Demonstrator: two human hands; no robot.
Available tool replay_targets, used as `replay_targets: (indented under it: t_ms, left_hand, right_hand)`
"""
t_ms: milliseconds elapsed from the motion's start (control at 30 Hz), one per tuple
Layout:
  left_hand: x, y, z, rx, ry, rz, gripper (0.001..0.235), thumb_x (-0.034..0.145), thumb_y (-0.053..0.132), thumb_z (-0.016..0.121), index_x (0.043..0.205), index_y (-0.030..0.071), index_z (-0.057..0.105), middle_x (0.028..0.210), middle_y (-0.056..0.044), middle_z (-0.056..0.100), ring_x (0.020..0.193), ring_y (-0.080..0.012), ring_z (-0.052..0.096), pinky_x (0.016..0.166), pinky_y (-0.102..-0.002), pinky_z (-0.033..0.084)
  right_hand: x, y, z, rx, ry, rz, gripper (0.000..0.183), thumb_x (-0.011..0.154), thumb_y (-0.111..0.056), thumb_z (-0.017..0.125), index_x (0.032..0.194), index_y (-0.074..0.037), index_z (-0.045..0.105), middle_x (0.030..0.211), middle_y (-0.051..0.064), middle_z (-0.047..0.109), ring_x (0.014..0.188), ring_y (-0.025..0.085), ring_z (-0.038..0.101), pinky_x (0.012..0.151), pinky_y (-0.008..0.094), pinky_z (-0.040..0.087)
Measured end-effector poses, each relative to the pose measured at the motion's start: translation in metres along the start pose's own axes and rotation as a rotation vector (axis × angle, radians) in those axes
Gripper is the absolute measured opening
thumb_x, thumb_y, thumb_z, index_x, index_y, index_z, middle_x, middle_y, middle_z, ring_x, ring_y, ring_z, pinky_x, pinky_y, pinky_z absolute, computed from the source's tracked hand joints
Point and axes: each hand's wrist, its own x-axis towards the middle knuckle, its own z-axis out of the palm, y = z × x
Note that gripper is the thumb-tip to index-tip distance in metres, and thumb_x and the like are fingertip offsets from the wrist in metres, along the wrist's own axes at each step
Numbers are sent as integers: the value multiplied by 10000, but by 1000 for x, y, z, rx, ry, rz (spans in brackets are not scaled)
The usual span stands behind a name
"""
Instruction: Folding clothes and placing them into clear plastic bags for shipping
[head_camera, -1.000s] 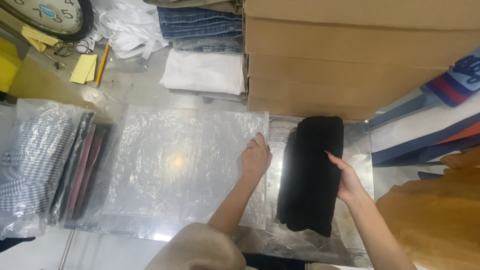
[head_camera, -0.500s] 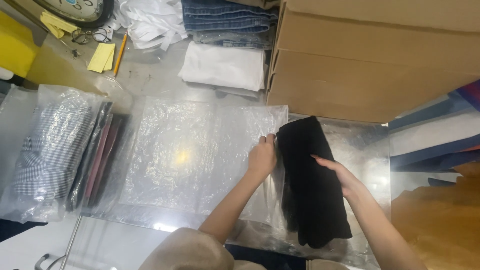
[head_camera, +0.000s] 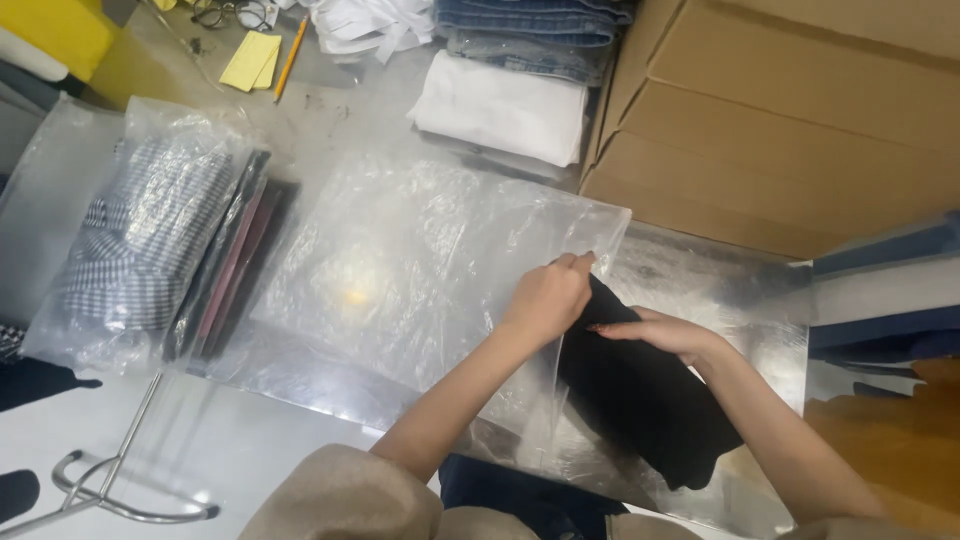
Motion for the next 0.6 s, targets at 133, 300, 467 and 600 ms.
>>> replay_targets:
  t_ms: [133, 300, 467, 600]
  left_hand:
    - [-21, 14, -4, 21, 35, 55, 296, 945, 139, 609, 1197, 28, 717, 943, -165, 740, 787, -408, 791, 676, -505, 645]
    - [-47, 34, -38, -118, 43, 120, 309, 985, 127, 586, 1238, 0, 710, 1059, -241, 780, 943, -460, 798, 790, -561, 643]
    - [-80, 42, -81, -245, 76, 116, 350, 1017, 166, 595, 1334, 48, 683, 1106, -227, 785, 979, -433, 808, 809, -524, 653]
    - [-115, 6, -105, -268, 197, -10, 417, 1025, 368, 660, 1331, 85, 673, 1055, -166, 774, 971, -382, 801, 764, -464, 647]
  right_hand:
    - [68, 14, -10, -91, -72, 24, 575, 822, -252, 912, 1285, 43, 741, 1034, 312, 774, 818, 412, 788, 598, 560, 653]
    - [67, -15, 16, -328, -202, -559, 708, 867, -292, 856, 1414, 64, 581, 1320, 304, 624, 1172, 407, 588, 920, 527, 454]
    - [64, -46, 50, -491, -356, -1092, 833, 907, -328, 805, 1531, 82, 438, 1578, 294, 489, 1490, 401, 409, 1211, 495, 276]
    - [149, -42, 29, -527, -606, -1370, 1159, 759, -562, 883, 1515, 105, 310, 1687, 389, 314, 1623, 513, 218, 1316, 607, 138]
